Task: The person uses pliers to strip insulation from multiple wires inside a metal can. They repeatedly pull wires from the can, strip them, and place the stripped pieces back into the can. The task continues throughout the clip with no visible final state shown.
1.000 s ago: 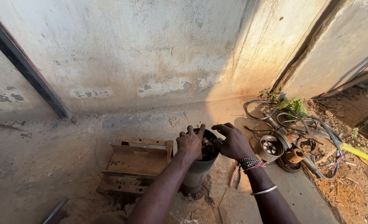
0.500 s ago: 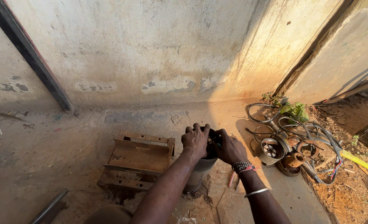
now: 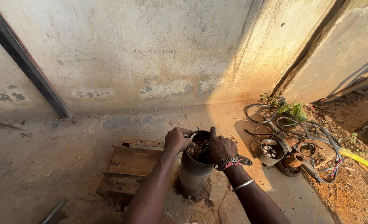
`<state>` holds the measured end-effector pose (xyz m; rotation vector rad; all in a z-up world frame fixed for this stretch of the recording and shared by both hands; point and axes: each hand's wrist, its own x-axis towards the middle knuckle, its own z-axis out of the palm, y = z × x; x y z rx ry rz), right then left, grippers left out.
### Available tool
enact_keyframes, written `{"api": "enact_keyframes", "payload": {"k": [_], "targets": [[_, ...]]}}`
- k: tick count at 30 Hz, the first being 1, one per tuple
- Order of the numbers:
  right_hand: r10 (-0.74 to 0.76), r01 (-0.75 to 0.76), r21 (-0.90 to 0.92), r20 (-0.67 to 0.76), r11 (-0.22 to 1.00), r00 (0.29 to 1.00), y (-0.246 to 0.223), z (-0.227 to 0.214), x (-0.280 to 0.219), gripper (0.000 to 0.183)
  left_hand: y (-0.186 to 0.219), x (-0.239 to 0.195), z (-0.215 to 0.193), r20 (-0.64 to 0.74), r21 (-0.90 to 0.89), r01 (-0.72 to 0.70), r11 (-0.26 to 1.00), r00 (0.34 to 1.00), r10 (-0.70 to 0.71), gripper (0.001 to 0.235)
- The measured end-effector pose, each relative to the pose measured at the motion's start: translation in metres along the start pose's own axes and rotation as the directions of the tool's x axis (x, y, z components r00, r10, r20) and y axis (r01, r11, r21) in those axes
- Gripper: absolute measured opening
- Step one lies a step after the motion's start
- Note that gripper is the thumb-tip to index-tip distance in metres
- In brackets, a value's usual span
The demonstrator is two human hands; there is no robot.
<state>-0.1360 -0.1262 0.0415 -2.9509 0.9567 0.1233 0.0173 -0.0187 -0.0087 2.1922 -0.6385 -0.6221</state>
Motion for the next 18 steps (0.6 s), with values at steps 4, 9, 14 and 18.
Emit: {"api": "enact_keyframes", "payload": {"k": [4, 9, 14, 18], "targets": [[-0.061, 0.063, 0.05, -0.05, 0.997, 0.997, 0.019, 0.003, 0.009, 0.044, -0.004, -0.001, -0.003, 0.031, -0.026, -0.006, 1.0, 0.999, 0.007, 0.055], [-0.015, 0.028, 0.191, -0.072, 0.981, 0.997, 0.027, 0.006, 0.023, 0.034, -0.001, -0.01, -0.007, 0.08, 0.149, -0.175, 0.973, 0.983, 0.164, 0.078], [-0.027, 0.046, 0.267, -0.071, 0.963, 0.997, 0.034, 0.013, 0.026, 0.04, 0.036, -0.022, 0.018, 0.331, 0.52, -0.34, 0.784, 0.926, 0.183, 0.134], [-0.065, 0.09, 0.343, -0.086, 0.935, 0.994, 0.04, 0.021, 0.028, 0.05, 0.055, -0.019, 0.032, 0.392, 0.643, -0.422, 0.639, 0.898, 0.199, 0.141]]}}
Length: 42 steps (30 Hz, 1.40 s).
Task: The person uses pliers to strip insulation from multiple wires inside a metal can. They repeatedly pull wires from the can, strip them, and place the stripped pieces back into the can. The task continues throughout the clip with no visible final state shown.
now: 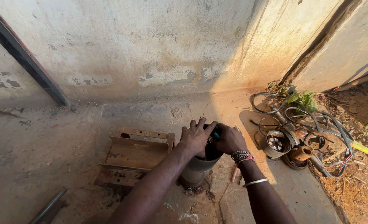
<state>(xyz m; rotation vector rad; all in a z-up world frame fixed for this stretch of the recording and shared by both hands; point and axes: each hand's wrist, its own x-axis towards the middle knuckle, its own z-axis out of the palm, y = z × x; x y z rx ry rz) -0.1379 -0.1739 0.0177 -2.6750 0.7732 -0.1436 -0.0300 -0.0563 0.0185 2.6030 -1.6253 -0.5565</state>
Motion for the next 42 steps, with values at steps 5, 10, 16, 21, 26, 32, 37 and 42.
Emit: {"api": "enact_keyframes", "payload": {"k": [5, 10, 16, 21, 26, 32, 37, 42], "targets": [[0.05, -0.054, 0.083, 0.045, 0.995, 0.998, 0.007, 0.004, -0.004, 0.061, -0.005, 0.01, 0.002, 0.015, 0.069, -0.091, 0.993, 0.996, 0.09, 0.142], [-0.006, 0.007, 0.119, -0.008, 0.993, 1.0, 0.013, 0.007, -0.012, 0.057, 0.0, 0.004, 0.007, 0.035, 0.096, -0.117, 0.988, 0.993, 0.114, 0.145], [0.023, -0.026, 0.144, 0.023, 0.989, 0.999, 0.013, 0.007, -0.007, 0.068, 0.004, 0.001, -0.01, 0.187, 0.113, -0.11, 0.987, 0.978, 0.087, 0.154], [-0.004, 0.001, 0.163, 0.015, 0.987, 1.0, 0.016, 0.008, -0.007, 0.072, 0.004, -0.007, -0.014, 0.078, 0.077, -0.145, 0.986, 0.987, 0.139, 0.149], [0.009, -0.012, 0.171, 0.024, 0.985, 1.0, 0.015, 0.008, -0.008, 0.063, -0.007, -0.013, -0.013, -0.09, -0.026, -0.211, 0.977, 0.974, 0.208, 0.131], [0.006, -0.009, 0.125, 0.027, 0.992, 1.0, 0.014, 0.012, 0.0, 0.056, -0.014, -0.002, -0.009, -0.127, -0.15, -0.165, 0.975, 0.981, 0.146, 0.116], [0.001, -0.004, 0.178, 0.015, 0.984, 1.0, 0.01, 0.007, -0.003, 0.065, -0.01, 0.0, -0.004, -0.09, -0.074, -0.106, 0.992, 0.991, 0.099, 0.126], [0.061, -0.071, 0.161, 0.066, 0.984, 0.996, 0.009, 0.004, -0.005, 0.069, -0.01, 0.001, 0.003, -0.119, -0.055, -0.148, 0.987, 0.983, 0.141, 0.125]]}}
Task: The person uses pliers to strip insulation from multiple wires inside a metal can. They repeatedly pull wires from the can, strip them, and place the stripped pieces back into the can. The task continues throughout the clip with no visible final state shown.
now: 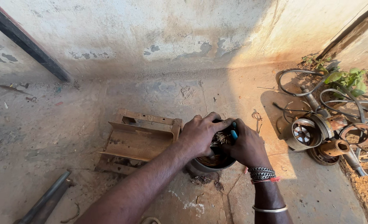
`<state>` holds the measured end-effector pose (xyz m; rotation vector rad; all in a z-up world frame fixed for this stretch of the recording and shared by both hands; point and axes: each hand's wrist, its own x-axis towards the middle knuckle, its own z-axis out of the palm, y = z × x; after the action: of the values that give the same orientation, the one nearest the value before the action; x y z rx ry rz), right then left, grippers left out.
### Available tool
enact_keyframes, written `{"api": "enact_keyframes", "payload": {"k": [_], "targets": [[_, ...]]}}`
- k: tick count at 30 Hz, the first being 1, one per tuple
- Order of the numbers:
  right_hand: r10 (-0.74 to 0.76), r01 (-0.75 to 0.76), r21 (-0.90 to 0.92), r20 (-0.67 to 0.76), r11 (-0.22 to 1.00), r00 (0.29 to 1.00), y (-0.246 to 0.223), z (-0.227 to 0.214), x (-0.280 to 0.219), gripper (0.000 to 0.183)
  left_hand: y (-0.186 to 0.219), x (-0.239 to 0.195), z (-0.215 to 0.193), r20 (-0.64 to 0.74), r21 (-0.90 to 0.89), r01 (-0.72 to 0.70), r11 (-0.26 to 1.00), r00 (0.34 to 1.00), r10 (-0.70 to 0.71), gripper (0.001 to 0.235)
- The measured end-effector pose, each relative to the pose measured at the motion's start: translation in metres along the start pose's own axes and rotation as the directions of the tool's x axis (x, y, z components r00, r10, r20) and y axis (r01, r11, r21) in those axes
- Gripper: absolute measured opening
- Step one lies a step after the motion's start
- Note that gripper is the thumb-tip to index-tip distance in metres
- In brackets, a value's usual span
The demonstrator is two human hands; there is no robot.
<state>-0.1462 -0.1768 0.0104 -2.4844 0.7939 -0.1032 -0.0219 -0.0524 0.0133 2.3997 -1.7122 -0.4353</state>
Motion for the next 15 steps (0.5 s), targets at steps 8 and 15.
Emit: {"api": "enact_keyframes", "payload": {"k": [8, 15], "targets": [[0.041, -0.041, -0.022, 0.018, 0.999, 0.999, 0.009, 0.01, 0.006, 0.065, 0.002, 0.0, 0.005, 0.041, 0.109, 0.03, 0.994, 0.999, -0.034, 0.128], [-0.027, 0.043, 0.106, -0.152, 0.993, 0.988, 0.032, 0.03, 0.01, 0.071, 0.002, -0.008, 0.018, -0.108, 0.112, 0.06, 0.992, 0.993, -0.047, 0.123]]}}
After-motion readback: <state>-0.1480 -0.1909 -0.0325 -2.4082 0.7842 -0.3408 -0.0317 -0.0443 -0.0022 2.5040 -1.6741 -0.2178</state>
